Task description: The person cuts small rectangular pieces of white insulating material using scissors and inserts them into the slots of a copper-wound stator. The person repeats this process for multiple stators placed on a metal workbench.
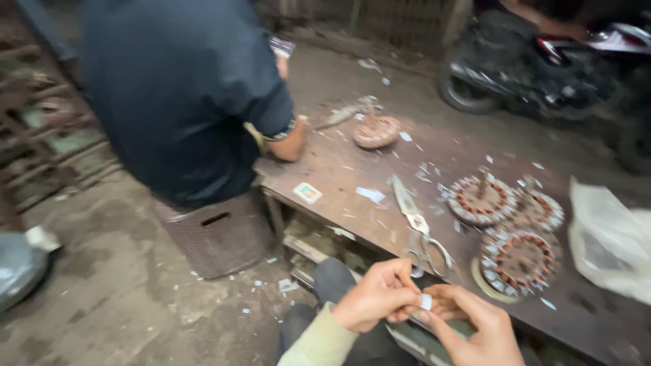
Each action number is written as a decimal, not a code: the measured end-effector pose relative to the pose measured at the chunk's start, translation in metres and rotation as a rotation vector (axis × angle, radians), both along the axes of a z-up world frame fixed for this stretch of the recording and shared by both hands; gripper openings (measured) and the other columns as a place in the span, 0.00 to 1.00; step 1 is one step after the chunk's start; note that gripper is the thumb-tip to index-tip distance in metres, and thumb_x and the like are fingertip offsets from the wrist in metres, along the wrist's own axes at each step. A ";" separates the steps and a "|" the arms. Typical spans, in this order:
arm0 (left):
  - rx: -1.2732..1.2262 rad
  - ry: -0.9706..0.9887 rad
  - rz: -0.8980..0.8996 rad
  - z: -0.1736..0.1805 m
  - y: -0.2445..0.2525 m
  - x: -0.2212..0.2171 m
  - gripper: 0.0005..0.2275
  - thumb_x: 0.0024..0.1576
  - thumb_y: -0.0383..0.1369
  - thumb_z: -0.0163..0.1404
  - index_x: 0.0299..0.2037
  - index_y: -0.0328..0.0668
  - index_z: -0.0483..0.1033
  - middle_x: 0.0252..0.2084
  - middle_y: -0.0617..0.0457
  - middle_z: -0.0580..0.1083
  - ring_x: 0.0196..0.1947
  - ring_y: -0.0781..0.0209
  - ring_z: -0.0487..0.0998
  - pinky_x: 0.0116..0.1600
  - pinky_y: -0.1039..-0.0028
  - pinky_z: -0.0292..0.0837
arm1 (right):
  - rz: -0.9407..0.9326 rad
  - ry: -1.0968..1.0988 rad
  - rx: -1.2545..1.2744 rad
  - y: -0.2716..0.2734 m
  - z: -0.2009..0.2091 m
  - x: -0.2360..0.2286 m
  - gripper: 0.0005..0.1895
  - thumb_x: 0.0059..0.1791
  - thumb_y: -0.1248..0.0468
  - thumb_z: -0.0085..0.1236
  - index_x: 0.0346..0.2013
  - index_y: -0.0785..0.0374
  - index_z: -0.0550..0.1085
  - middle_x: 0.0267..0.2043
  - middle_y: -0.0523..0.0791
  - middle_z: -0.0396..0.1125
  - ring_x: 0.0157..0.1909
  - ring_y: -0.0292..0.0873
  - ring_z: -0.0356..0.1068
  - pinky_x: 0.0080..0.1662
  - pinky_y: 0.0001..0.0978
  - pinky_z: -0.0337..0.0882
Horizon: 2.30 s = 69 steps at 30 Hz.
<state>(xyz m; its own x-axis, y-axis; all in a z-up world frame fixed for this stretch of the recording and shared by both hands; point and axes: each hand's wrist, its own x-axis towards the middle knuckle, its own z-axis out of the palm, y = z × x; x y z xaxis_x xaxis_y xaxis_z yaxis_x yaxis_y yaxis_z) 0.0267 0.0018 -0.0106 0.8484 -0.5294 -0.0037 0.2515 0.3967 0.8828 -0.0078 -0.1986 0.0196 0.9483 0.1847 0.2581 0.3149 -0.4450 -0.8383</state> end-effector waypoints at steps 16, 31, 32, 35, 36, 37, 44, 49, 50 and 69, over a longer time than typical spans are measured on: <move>0.470 -0.789 0.485 0.026 -0.134 0.110 0.18 0.56 0.29 0.61 0.55 0.35 0.72 0.46 0.49 0.77 0.44 0.61 0.77 0.49 0.72 0.73 | -0.543 -0.109 0.424 -0.101 0.011 0.061 0.09 0.47 0.74 0.64 0.40 0.74 0.75 0.39 0.45 0.74 0.40 0.34 0.74 0.43 0.24 0.75; 0.276 -0.608 0.303 0.018 -0.174 0.089 0.17 0.57 0.20 0.51 0.57 0.33 0.69 0.46 0.42 0.78 0.47 0.55 0.82 0.51 0.71 0.76 | -0.514 -0.283 0.067 -0.089 0.049 0.075 0.05 0.47 0.75 0.63 0.36 0.73 0.77 0.36 0.46 0.71 0.37 0.33 0.75 0.40 0.23 0.75; 0.286 -0.646 0.312 0.021 -0.174 0.086 0.18 0.57 0.20 0.52 0.58 0.33 0.69 0.47 0.40 0.77 0.48 0.51 0.82 0.51 0.69 0.76 | -0.512 -0.280 0.064 -0.089 0.051 0.071 0.04 0.47 0.75 0.63 0.36 0.72 0.77 0.36 0.46 0.71 0.37 0.33 0.75 0.40 0.23 0.75; 0.324 -0.724 0.327 0.027 -0.173 0.078 0.19 0.55 0.19 0.51 0.58 0.33 0.70 0.47 0.38 0.76 0.49 0.44 0.80 0.53 0.65 0.75 | -0.540 -0.263 -0.016 -0.094 0.055 0.062 0.05 0.46 0.75 0.64 0.35 0.72 0.77 0.35 0.45 0.71 0.35 0.33 0.75 0.39 0.23 0.75; 0.338 -0.745 0.330 0.028 -0.173 0.076 0.19 0.55 0.19 0.51 0.58 0.33 0.70 0.46 0.38 0.76 0.49 0.42 0.80 0.53 0.64 0.74 | -0.524 -0.244 0.035 -0.096 0.054 0.061 0.07 0.46 0.75 0.64 0.38 0.72 0.76 0.36 0.45 0.72 0.36 0.33 0.75 0.41 0.23 0.76; 0.347 -0.758 0.327 0.029 -0.173 0.075 0.19 0.55 0.19 0.51 0.58 0.33 0.70 0.46 0.38 0.77 0.50 0.42 0.79 0.53 0.64 0.74 | -0.507 -0.228 0.086 -0.098 0.054 0.062 0.09 0.46 0.75 0.64 0.40 0.72 0.76 0.38 0.45 0.73 0.38 0.33 0.74 0.42 0.23 0.76; 0.265 -0.683 0.214 0.036 -0.173 0.076 0.17 0.56 0.24 0.56 0.54 0.31 0.66 0.44 0.42 0.77 0.45 0.53 0.81 0.49 0.68 0.76 | -0.358 -0.237 -0.047 -0.130 0.057 0.052 0.24 0.43 0.74 0.65 0.53 0.70 0.74 0.57 0.50 0.62 0.47 0.35 0.71 0.45 0.24 0.77; 0.161 -0.638 0.188 0.032 -0.172 0.074 0.15 0.61 0.27 0.56 0.52 0.29 0.65 0.45 0.44 0.79 0.45 0.64 0.81 0.49 0.74 0.77 | -0.125 -0.213 -0.169 -0.154 0.062 0.062 0.20 0.46 0.74 0.61 0.53 0.69 0.75 0.55 0.49 0.71 0.47 0.36 0.72 0.43 0.26 0.74; 0.155 -0.630 0.188 0.030 -0.172 0.074 0.15 0.61 0.27 0.56 0.52 0.29 0.65 0.45 0.44 0.79 0.45 0.64 0.81 0.48 0.74 0.77 | -0.109 -0.200 -0.161 -0.156 0.062 0.063 0.20 0.46 0.73 0.60 0.53 0.69 0.76 0.54 0.49 0.71 0.46 0.36 0.72 0.43 0.26 0.74; 0.208 -0.946 0.481 -0.005 -0.191 0.073 0.15 0.57 0.26 0.60 0.50 0.31 0.69 0.48 0.41 0.77 0.50 0.45 0.79 0.57 0.61 0.74 | -0.257 -0.184 -0.152 -0.162 0.038 0.062 0.13 0.45 0.71 0.64 0.44 0.67 0.77 0.44 0.44 0.71 0.32 0.32 0.64 0.34 0.22 0.64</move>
<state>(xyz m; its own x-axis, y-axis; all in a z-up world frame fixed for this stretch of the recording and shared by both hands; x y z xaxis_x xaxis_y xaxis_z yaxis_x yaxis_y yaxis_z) 0.1002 -0.1895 -0.0153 0.6733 -0.2049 0.7104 -0.7094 0.0918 0.6988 0.0545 -0.3607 0.0577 0.9088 -0.0044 0.4171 0.3163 -0.6448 -0.6958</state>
